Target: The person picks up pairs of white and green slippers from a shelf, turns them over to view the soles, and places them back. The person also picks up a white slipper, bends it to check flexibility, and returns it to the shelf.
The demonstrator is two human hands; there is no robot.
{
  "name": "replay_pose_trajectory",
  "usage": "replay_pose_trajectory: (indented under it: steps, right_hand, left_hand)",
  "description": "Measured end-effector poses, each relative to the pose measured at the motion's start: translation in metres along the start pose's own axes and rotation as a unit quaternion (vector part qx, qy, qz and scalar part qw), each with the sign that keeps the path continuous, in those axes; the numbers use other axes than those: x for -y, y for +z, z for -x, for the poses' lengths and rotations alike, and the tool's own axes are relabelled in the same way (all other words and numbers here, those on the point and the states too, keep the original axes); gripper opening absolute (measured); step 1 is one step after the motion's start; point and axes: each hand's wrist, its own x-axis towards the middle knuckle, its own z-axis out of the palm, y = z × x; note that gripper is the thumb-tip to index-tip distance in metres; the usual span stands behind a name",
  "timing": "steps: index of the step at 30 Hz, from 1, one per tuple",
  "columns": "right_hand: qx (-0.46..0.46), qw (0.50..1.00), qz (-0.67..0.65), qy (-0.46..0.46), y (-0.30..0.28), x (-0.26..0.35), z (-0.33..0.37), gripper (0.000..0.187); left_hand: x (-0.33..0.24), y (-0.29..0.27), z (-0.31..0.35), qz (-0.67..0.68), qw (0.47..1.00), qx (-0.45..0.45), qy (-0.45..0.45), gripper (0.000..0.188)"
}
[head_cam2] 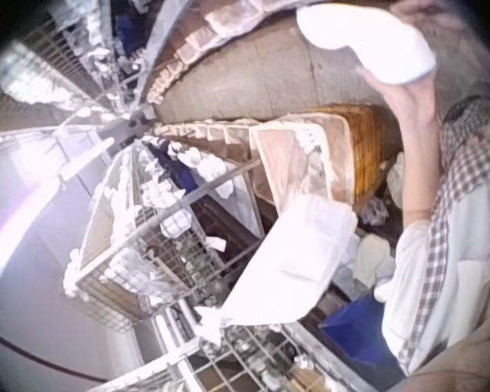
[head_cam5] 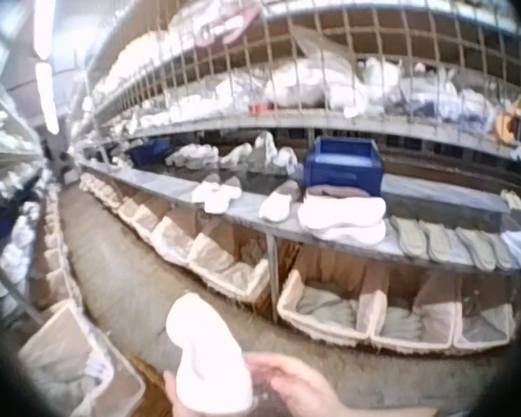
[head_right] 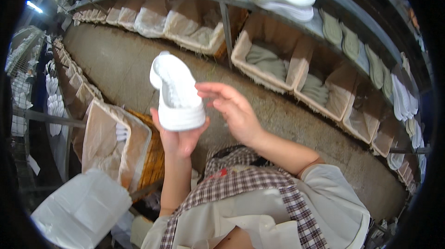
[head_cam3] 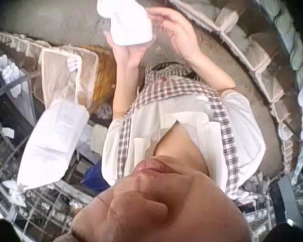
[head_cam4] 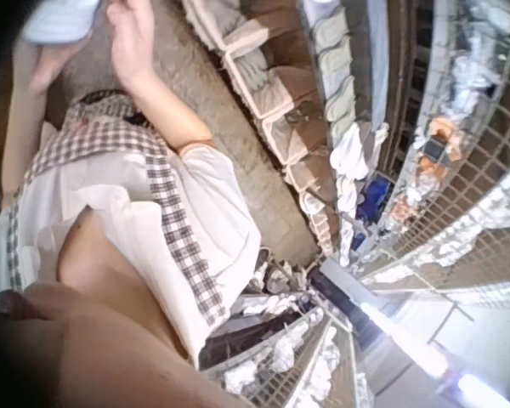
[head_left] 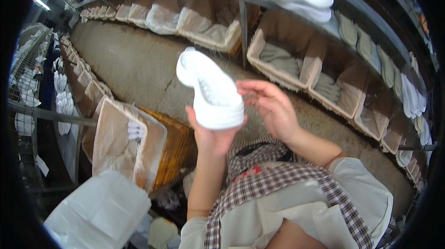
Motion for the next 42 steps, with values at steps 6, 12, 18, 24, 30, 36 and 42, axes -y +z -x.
replay_pose_trajectory:
  steps: [6, 12, 18, 24, 30, 36, 42]
  right_hand:
    - [-0.041, 0.987, -0.025, 0.153, 0.019, -0.036, -0.066, 0.033]
    - [-0.029, 0.988, -0.02, 0.147, -0.002, -0.074, -0.137, 0.02]
    - [-0.055, 0.992, 0.091, 0.067, -0.054, -0.098, -0.261, 0.033]
    - [-0.306, 0.926, -0.134, 0.175, -0.146, -0.078, -0.4, 0.049]
    - [-0.442, 0.858, -0.213, 0.155, -0.199, -0.08, -0.466, 0.057]
    - [-0.478, 0.857, -0.165, 0.098, -0.2, -0.088, -0.472, 0.031]
    - [-0.461, 0.855, -0.224, 0.083, -0.163, -0.068, -0.435, 0.017]
  left_hand:
    - [-0.054, -0.038, -0.026, 0.211, 0.976, 0.052, 0.002, 0.072]
    - [-0.087, -0.068, -0.083, 0.326, 0.94, 0.101, 0.01, 0.071]
    - [-0.131, -0.096, -0.161, 0.136, 0.988, -0.009, 0.071, 0.07]
    - [-0.175, -0.109, -0.252, 0.119, 0.974, -0.137, 0.135, 0.066]
    - [-0.205, -0.119, -0.319, 0.18, 0.975, 0.066, 0.113, 0.075]
    - [-0.239, -0.143, -0.376, 0.215, 0.974, 0.067, 0.036, 0.08]
    - [-0.305, -0.165, -0.41, 0.168, 0.982, 0.084, -0.036, 0.079]
